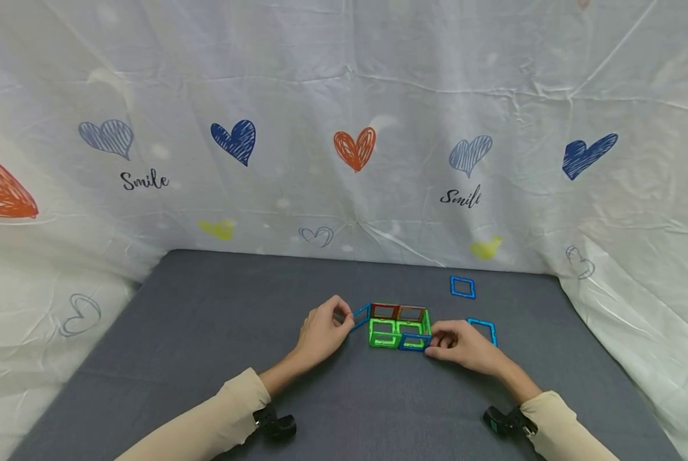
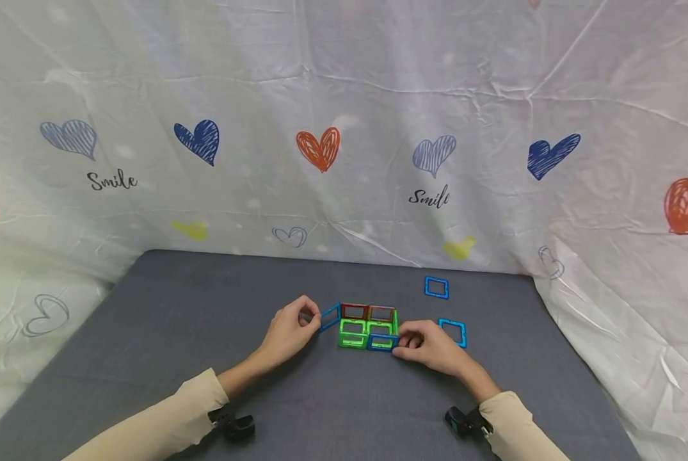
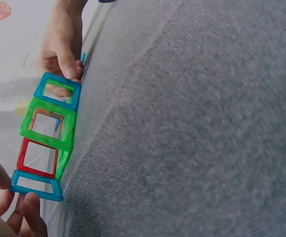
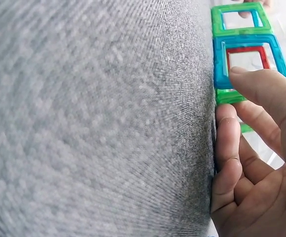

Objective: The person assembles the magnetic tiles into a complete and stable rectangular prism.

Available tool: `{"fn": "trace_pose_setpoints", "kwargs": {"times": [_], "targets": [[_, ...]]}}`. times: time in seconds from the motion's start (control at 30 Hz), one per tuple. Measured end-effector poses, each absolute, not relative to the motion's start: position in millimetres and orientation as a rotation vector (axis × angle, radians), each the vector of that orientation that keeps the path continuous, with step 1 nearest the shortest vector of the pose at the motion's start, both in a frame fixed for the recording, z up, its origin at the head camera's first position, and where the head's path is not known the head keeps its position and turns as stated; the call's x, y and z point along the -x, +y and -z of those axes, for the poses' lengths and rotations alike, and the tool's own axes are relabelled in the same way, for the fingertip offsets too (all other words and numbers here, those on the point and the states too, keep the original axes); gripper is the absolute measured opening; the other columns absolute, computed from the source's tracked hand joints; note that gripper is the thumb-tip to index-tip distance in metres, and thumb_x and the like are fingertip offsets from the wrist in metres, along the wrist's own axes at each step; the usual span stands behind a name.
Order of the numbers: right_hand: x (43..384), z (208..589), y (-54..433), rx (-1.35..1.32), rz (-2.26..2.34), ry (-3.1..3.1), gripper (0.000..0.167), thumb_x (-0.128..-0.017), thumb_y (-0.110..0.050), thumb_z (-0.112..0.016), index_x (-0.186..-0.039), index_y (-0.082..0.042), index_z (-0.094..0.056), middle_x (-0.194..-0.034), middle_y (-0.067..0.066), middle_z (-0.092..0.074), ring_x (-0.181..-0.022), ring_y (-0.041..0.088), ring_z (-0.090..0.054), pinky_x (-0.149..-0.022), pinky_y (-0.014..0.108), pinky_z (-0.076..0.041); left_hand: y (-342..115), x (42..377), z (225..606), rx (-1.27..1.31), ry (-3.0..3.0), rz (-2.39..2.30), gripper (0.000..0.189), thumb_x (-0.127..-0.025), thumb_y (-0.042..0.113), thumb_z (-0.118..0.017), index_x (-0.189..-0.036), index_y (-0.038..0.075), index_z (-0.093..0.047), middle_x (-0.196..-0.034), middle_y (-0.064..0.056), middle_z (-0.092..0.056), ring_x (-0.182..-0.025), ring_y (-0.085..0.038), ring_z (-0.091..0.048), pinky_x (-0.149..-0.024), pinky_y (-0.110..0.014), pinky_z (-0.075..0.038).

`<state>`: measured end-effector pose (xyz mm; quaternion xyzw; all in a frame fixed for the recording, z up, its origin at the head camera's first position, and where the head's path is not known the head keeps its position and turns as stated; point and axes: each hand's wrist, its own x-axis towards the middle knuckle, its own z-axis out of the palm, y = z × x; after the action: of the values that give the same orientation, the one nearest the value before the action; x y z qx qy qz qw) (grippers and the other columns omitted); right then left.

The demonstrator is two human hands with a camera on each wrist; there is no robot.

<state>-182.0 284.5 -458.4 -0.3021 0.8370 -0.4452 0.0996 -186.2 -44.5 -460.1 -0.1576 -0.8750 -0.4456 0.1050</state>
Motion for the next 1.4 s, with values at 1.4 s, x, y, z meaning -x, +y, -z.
{"fn": "trace_pose_setpoints", "kwargs": {"times": [1.4], "targets": [[183,458,285,0.904,1.329,2.465,0.012,-0.095,-0.015,-0.075,-0.104,-0.007,-0.071,-0.088,0.003,-0.067,-0.072,0.019,-0.061,-0.062,0.029,-0.051,-44,191,435,0.633,-2.866,1.818,0.018,-0.101,0.017,-0.066,-0.107,0.001,-0.074,-0.094,-0.011,-0.07,-0.077,-0.024,-0.069,-0.057,-0.035,-0.057]]}}
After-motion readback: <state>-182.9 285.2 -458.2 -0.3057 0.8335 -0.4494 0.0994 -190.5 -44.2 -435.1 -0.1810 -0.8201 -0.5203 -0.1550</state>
